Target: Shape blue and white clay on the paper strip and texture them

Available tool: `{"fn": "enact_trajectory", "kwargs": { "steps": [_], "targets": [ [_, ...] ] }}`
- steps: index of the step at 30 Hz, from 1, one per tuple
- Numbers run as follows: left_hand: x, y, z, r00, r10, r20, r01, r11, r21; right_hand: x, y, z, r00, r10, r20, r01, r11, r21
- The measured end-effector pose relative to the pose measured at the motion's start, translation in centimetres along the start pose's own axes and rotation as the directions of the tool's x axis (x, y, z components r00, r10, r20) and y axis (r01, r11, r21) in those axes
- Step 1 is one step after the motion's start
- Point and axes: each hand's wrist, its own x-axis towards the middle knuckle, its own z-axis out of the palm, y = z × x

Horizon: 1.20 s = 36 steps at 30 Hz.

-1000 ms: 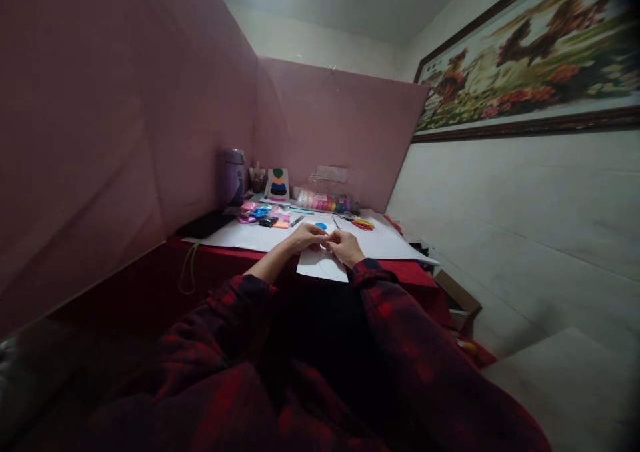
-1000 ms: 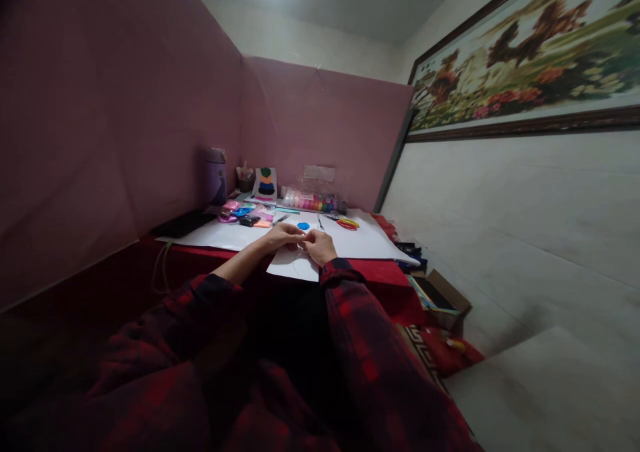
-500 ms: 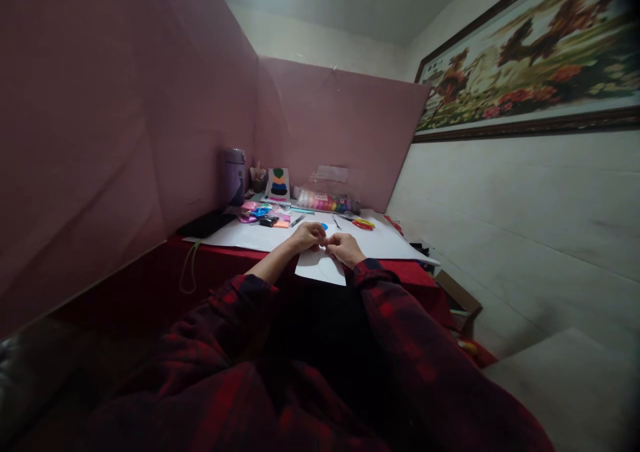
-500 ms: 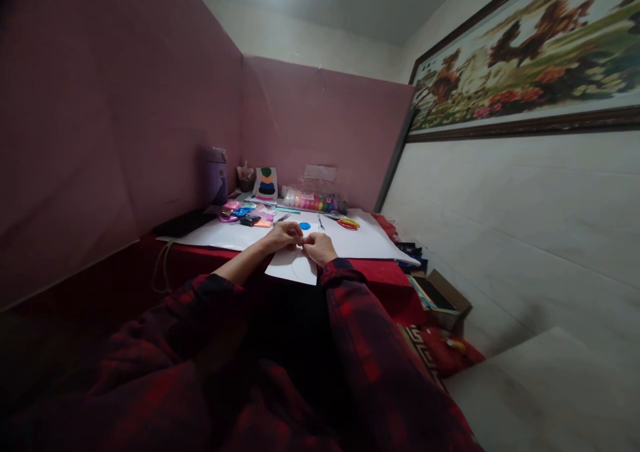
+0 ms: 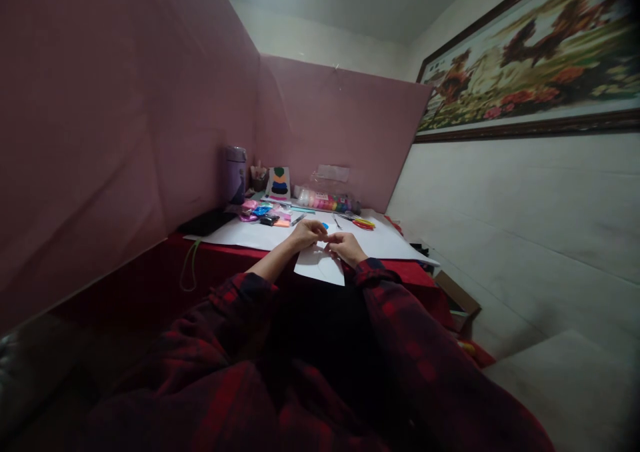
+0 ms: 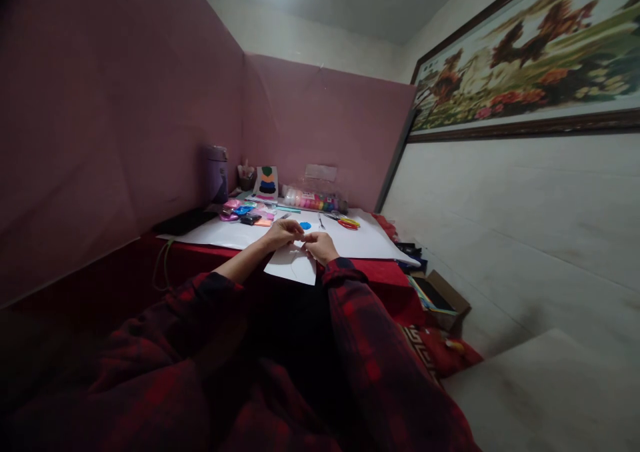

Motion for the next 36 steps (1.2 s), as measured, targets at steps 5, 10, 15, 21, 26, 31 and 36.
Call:
{"fn": "enact_trajectory", "kwargs": {
  "steps": [5,10,15,21,26,31,36],
  "targets": [
    [0.2,-0.2,-0.3,0.999,0.013,-0.046,-0.014,1.000,-0.012,0.1,0.1,0.1,1.000,0.009,0.016,-0.010,0.999,0.040],
    [0.3,-1.0,0.0,1.000,-0.013,-0.005,0.013,0.999,0.030,-0.1,0.2,-0.1,0.999,0.010,0.050,-0.012,0.998,0.058],
    [0.2,-0.4,-0.4,0.999,0.003,-0.043,-0.002,1.000,0.017,0.1,0.1,-0.2,0.998,0.021,0.052,-0.025,0.997,0.078],
    [0.3,-0.9,-0.1,1.000,-0.021,0.005,0.020,0.999,0.050,-0.2,0.0,-0.2,0.998,0.018,0.065,-0.025,0.995,0.099],
    [0.3,-0.7,-0.3,1.000,-0.003,-0.024,0.004,0.999,0.035,-0.2,0.1,-0.3,0.998,0.022,0.059,-0.031,0.989,0.143],
    [0.1,0.1,-0.5,0.999,-0.017,-0.041,0.018,1.000,0.024,0.1,0.4,-0.3,0.997,0.036,0.064,-0.048,0.981,0.188],
    [0.1,0.2,-0.3,0.998,-0.060,-0.015,0.061,0.998,0.018,0.3,0.6,-0.3,0.997,0.043,0.071,-0.057,0.977,0.208]
  ]
}}
